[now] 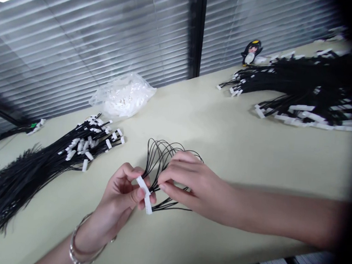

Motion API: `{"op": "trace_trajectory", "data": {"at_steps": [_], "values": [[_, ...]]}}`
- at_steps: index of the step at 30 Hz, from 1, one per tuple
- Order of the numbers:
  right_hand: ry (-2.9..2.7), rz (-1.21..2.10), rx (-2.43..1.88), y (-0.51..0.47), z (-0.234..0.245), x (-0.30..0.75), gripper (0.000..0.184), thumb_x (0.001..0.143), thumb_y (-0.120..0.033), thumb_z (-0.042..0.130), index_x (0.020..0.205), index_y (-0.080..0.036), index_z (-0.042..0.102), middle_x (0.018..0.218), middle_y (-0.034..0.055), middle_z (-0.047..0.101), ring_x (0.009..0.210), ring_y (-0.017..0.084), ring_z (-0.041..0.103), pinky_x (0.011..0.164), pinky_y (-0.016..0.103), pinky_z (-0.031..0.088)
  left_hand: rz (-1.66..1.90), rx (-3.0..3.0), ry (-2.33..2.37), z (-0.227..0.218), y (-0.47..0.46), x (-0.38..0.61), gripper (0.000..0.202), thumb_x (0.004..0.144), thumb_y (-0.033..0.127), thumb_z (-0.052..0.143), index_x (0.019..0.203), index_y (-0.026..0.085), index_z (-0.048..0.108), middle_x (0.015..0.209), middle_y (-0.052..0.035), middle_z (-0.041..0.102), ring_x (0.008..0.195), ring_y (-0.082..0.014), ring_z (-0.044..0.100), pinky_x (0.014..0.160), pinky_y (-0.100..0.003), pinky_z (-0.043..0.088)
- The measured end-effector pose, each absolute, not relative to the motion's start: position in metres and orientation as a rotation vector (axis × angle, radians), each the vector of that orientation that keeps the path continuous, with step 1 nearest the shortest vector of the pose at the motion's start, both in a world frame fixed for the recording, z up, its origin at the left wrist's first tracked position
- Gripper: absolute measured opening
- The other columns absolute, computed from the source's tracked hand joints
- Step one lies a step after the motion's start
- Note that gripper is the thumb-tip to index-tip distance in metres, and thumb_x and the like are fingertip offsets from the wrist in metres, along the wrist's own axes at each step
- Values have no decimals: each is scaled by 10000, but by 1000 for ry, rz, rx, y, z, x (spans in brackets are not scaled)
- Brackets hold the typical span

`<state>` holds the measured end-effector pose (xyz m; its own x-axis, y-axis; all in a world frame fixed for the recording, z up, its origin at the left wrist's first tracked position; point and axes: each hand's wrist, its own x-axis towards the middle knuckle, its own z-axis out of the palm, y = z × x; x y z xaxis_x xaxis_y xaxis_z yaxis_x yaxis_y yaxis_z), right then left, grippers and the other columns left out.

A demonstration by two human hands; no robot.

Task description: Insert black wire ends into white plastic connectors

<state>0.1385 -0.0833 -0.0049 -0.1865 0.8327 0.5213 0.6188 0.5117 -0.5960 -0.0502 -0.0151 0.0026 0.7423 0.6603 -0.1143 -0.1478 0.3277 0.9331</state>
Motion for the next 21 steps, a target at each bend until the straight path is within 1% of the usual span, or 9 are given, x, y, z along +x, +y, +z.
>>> {"op": "trace_trajectory", "data": {"at_steps": [3,6,11,15,21], "values": [[-1898,260,-1186,-85,-6,137,220,888,-253,410,785,-160,581,721,-33,526,782,4,350,796,130,224,560,1114,514,0,-15,-50,181,792,102,601,850,222,479,819,22,561,642,-82,603,495,-131,389],[-1910,121,-1150,-85,-10,136,228,890,-240,408,777,-141,581,737,-20,536,805,14,358,800,152,222,554,1089,501,-1,-15,-51,189,796,96,596,860,225,475,804,26,550,632,-70,591,491,-124,379],[-1961,-96,-1078,-85,-15,134,171,866,-193,434,774,-132,565,750,-28,534,842,25,365,816,181,244,520,1057,482,0,-17,-51,181,796,141,609,851,228,461,775,28,527,636,-85,594,474,-126,363],[-1953,-108,-1061,-86,-17,133,161,861,-193,439,776,-124,557,746,-16,523,846,24,370,805,187,257,513,1050,497,2,-20,-49,182,790,149,616,837,220,455,792,26,520,629,-83,590,474,-135,354],[-1979,-115,-1020,-87,-14,133,151,857,-190,449,776,-121,555,719,-11,509,831,22,376,791,183,262,506,1043,466,0,-20,-50,157,800,160,605,863,229,479,802,24,516,608,-76,580,486,-155,359]]}}
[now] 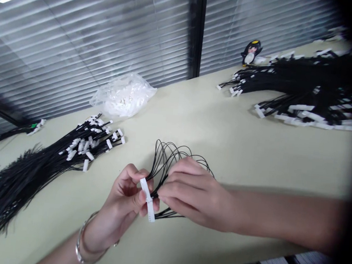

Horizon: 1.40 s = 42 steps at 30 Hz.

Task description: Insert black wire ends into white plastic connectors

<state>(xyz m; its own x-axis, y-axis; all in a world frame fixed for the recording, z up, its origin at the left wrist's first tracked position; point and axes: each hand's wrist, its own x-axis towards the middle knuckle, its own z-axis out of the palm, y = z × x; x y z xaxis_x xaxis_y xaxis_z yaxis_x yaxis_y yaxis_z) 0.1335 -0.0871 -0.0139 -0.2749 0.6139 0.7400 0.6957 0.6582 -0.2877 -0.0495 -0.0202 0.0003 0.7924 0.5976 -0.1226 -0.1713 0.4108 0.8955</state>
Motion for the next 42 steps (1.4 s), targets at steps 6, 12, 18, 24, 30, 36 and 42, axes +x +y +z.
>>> {"op": "trace_trajectory", "data": {"at_steps": [6,12,18,24,30,36,42], "values": [[-1924,-52,-1012,-88,-11,131,142,848,-188,454,761,-117,541,699,-16,502,773,11,356,767,168,253,511,1068,456,0,-21,-50,146,811,157,588,881,233,483,807,18,507,629,-82,576,491,-157,358],[-1878,30,-1012,-85,-12,129,132,846,-181,451,757,-117,523,688,-27,479,679,-9,326,743,148,260,497,979,426,5,-22,-47,143,826,129,560,890,231,482,764,24,470,569,-37,509,490,-128,346],[-1840,46,-1007,-86,-8,133,135,844,-157,433,745,-109,511,674,-27,471,677,-13,338,749,145,282,504,870,368,5,-19,-50,182,799,133,594,884,234,470,737,32,421,507,-16,465,414,-102,289],[-1837,81,-1012,-88,-8,132,112,838,-166,456,766,-123,530,676,-31,483,689,-11,351,745,148,277,492,968,373,2,-17,-51,138,821,152,574,897,233,492,760,27,463,562,-48,529,479,-146,369],[-1838,61,-1035,-89,-13,130,76,818,-165,484,772,-136,538,678,-36,481,689,-8,345,744,149,269,479,974,377,2,-17,-51,152,814,158,584,899,247,495,784,32,503,583,-63,552,529,-176,402],[-1871,27,-1011,-88,-10,130,120,831,-179,468,752,-121,536,679,-16,485,681,3,319,726,147,259,468,978,381,2,-17,-51,162,815,152,584,913,255,507,802,39,527,610,-65,568,549,-173,411],[-1934,-81,-1020,-91,-13,132,113,826,-178,475,748,-119,531,680,-18,483,687,9,314,708,161,243,453,1000,384,0,-16,-50,151,810,139,588,894,239,513,830,38,539,635,-74,583,571,-186,433]]}}
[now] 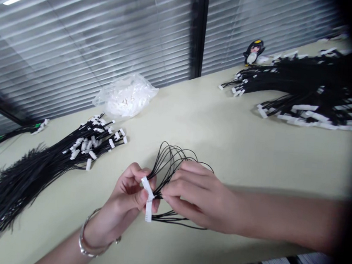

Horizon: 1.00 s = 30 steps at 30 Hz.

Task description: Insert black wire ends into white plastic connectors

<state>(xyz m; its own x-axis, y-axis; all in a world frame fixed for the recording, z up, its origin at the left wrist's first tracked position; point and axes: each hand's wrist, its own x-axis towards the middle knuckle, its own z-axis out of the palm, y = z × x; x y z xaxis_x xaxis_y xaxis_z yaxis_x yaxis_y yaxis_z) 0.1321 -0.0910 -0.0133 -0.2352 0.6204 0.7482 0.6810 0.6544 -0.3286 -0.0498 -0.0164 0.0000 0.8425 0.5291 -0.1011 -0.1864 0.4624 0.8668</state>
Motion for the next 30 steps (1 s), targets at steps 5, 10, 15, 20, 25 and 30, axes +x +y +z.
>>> {"op": "trace_trajectory", "data": {"at_steps": [5,10,15,20,25,30], "values": [[-1997,-109,-1026,-94,-19,131,67,814,-161,486,793,-137,545,703,-16,495,703,17,322,707,171,231,466,1042,408,-3,-18,-45,156,795,151,609,920,214,541,811,24,557,603,-91,599,540,-197,435],[-1958,14,-1024,-94,-21,124,97,814,-125,481,860,-157,560,726,-16,511,737,13,362,728,165,243,481,983,427,-2,-17,-45,157,778,129,620,877,186,512,778,19,558,586,-108,610,538,-207,427],[-1992,39,-1058,-82,-27,121,103,810,-85,466,850,-144,540,720,-14,500,726,7,365,721,145,257,558,906,435,-6,-15,-49,172,771,107,612,902,160,513,865,-5,533,665,-118,612,663,-260,450],[-2100,198,-1371,-65,-32,125,125,873,-188,411,847,-147,526,792,-3,498,759,0,399,697,115,301,596,776,464,-8,-11,-56,246,745,91,612,955,152,500,881,-33,528,774,-153,604,788,-320,435],[-2156,218,-1474,-57,-37,126,183,893,-250,381,834,-146,520,831,1,498,780,-6,425,702,102,339,565,732,419,-6,-8,-68,301,736,117,599,1007,164,477,952,-63,531,838,-195,601,822,-391,444],[-2257,-187,-1259,-50,-36,124,150,872,-158,381,863,-147,531,816,15,506,787,18,410,707,122,327,587,696,467,-4,-9,-69,317,703,112,606,973,173,450,900,-42,512,767,-181,589,782,-423,475]]}}
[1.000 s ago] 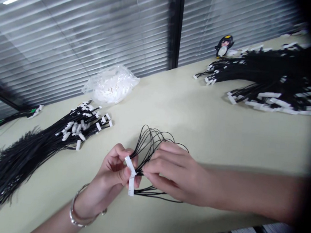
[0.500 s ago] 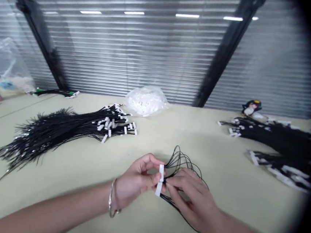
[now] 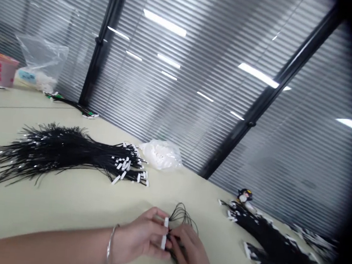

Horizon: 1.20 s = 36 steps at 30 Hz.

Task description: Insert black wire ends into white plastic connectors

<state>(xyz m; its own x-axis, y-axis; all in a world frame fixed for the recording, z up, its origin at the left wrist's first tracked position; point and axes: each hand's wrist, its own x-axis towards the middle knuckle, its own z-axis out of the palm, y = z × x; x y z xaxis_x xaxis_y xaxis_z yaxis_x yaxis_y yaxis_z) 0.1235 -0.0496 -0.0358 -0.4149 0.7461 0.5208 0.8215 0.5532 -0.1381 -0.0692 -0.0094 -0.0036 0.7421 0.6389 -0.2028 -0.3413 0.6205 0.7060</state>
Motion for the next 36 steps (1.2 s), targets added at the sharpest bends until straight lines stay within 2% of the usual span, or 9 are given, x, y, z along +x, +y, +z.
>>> {"op": "trace_trajectory", "data": {"at_steps": [6,10,13,15,20,26,31,33,36], "values": [[-2329,-739,-1015,-37,-24,150,227,848,-141,397,1006,-160,559,866,42,537,829,59,408,776,202,318,639,774,423,-4,-7,-69,232,737,173,612,878,189,430,802,6,469,667,-115,533,563,-249,449],[-1965,-880,-1256,-52,-6,159,277,832,-109,427,1057,-207,555,1032,38,522,1034,96,423,915,278,321,740,742,405,-4,-3,-70,235,751,184,631,865,190,425,823,7,473,748,-126,557,658,-267,474],[-1762,-828,-1346,-71,3,145,296,813,-107,458,1088,-195,524,1098,50,486,1094,100,403,959,296,322,772,696,414,-5,-1,-69,285,730,184,670,894,196,437,880,-6,494,885,-188,578,811,-364,474],[-1865,-728,-1301,-79,1,131,313,809,-112,460,1108,-194,503,1089,48,481,1078,84,401,952,274,337,761,711,403,-2,-2,-69,275,732,175,671,890,200,448,901,-12,506,936,-198,565,843,-376,460],[-2371,-540,-1197,-79,-17,105,271,809,-334,501,1067,-262,542,1056,20,482,1059,120,368,933,290,350,540,887,240,14,-14,-72,211,731,150,660,863,192,500,949,-25,526,802,-125,538,713,-251,433],[-2470,-388,-1255,-79,-18,120,290,849,-349,420,1112,-277,518,1136,10,442,1107,86,365,977,233,363,487,880,200,8,-16,-62,327,678,174,711,950,222,536,1026,-48,539,836,-146,549,751,-278,426],[-2416,-233,-1397,-104,-13,154,272,854,-298,398,1082,-240,535,1161,-7,461,1094,32,422,1014,213,357,437,843,296,-10,-9,-53,369,637,212,750,943,217,542,1223,-78,504,1134,-235,466,913,-392,393],[-2333,-170,-1527,-123,-13,174,303,866,-268,379,1134,-248,519,1158,-1,474,1091,20,438,1010,203,370,408,898,336,-11,-11,-54,301,661,234,733,890,193,543,1130,-94,563,1161,-247,457,941,-397,377],[-2158,-106,-1771,-162,-18,215,325,890,-264,351,1166,-256,522,1180,21,466,1125,32,435,1011,212,388,425,936,392,-8,-16,-57,218,707,241,693,791,176,502,876,-59,607,1042,-264,556,872,-407,435]]}}
